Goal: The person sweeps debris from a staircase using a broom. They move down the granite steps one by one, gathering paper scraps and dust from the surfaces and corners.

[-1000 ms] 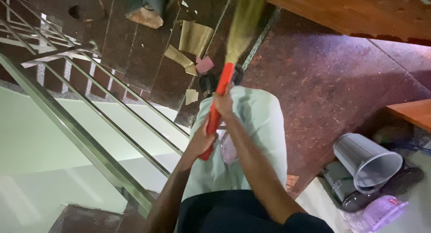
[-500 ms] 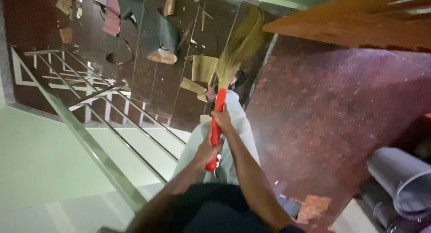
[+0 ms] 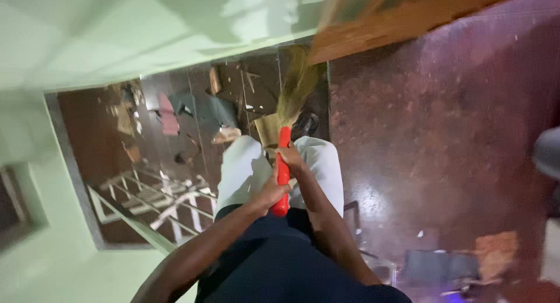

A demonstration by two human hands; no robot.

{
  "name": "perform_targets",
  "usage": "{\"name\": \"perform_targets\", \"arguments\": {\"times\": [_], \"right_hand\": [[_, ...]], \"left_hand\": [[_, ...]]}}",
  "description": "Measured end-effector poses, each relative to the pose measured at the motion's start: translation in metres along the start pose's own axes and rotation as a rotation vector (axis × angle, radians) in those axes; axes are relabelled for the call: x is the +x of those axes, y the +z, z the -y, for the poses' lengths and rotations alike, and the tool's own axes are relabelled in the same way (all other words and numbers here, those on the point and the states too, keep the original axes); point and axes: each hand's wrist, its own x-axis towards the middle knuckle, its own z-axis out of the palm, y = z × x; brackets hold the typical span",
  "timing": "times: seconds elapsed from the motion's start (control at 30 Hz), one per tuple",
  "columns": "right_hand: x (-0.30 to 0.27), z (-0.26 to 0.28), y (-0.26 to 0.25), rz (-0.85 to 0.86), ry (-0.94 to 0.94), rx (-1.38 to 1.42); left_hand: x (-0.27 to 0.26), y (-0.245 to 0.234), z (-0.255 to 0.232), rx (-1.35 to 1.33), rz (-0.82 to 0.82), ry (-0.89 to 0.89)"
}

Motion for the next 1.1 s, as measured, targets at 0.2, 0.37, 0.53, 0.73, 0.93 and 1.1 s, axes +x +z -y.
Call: {"name": "perform_targets", "arguments": {"times": [0.2,0.37,0.53,0.73,0.93,1.1], "right_hand": [[0.008,-0.003,0.025,0.081,0.031,0.583],[0.026,-0.056,0.024,0.002,0.001,0.686],[-0.012,-0.079,0.044,0.066,0.047,0.658],[-0.046,-0.089,0.083,-0.087,-0.014,0.889],[-0.006,-0.102,0.105,-0.037,-0.233,1.049],[-0.024,-0.083,0.084,-0.063,-0.123,1.181]], "left_hand": [[0.014,-0.051,-0.02,0.342,0.14,0.175],[0.028,-0.07,-0.027,0.594,0.445,0.3],[0.005,-0.076,0.007,0.61,0.682,0.146],[-0.018,-0.117,0.025,1.08,0.645,0.399],[-0.021,-0.147,-0.026,1.587,0.458,1.376],[-0.018,-0.107,-0.007,1.125,0.843,1.577]]}}
